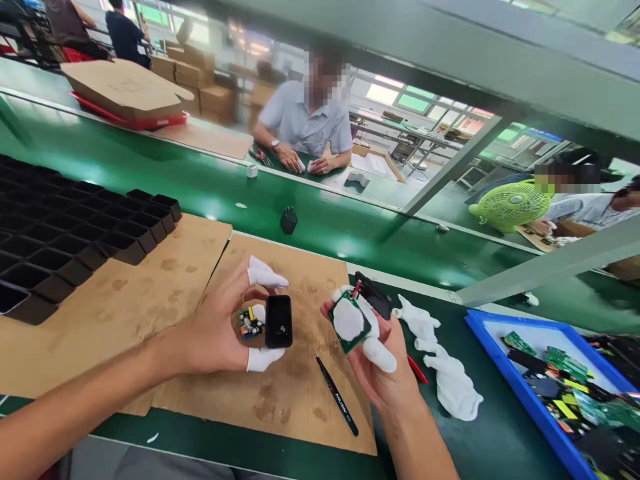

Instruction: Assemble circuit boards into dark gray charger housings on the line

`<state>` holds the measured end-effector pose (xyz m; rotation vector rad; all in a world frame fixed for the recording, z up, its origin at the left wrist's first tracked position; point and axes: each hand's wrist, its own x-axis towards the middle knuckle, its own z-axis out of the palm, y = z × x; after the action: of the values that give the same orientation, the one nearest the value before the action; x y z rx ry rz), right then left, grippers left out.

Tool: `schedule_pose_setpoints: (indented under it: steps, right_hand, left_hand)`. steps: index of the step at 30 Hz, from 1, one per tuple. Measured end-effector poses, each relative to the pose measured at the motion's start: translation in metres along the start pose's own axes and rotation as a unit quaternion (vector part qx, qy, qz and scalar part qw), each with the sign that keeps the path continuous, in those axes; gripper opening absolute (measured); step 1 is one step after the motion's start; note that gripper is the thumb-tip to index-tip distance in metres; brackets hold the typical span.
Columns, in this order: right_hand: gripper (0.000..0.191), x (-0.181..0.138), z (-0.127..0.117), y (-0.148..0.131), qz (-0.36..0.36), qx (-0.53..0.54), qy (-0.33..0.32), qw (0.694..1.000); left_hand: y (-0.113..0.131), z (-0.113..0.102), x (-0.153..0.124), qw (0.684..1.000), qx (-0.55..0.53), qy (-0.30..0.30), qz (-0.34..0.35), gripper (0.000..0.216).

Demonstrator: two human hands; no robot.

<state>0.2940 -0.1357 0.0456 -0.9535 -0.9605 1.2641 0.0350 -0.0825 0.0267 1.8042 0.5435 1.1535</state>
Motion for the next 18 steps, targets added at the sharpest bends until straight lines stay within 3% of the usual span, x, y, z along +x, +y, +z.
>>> schedule_pose_setpoints:
  steps: [4, 9, 18]
  right_hand:
    - [0.061, -0.012, 0.003, -0.003, -0.016, 0.026, -0.04, 0.999]
    - [0.06, -0.016, 0.004, -0.005, -0.044, 0.018, -0.033, 0.998]
    - [0.078, -0.014, -0.012, 0.001, -0.056, -0.004, -0.031, 0.998]
  left_hand:
    - [0.006, 0.006, -0.001, 1.0, -0.018, -0.016, -0.012, 0.055]
    - [0.012, 0.006, -0.004, 0.999, -0.006, -0.026, -0.038, 0.054]
    - [0.007, 0.006, -0.014, 0.998, 0.023, -0.02, -0.049, 0.061]
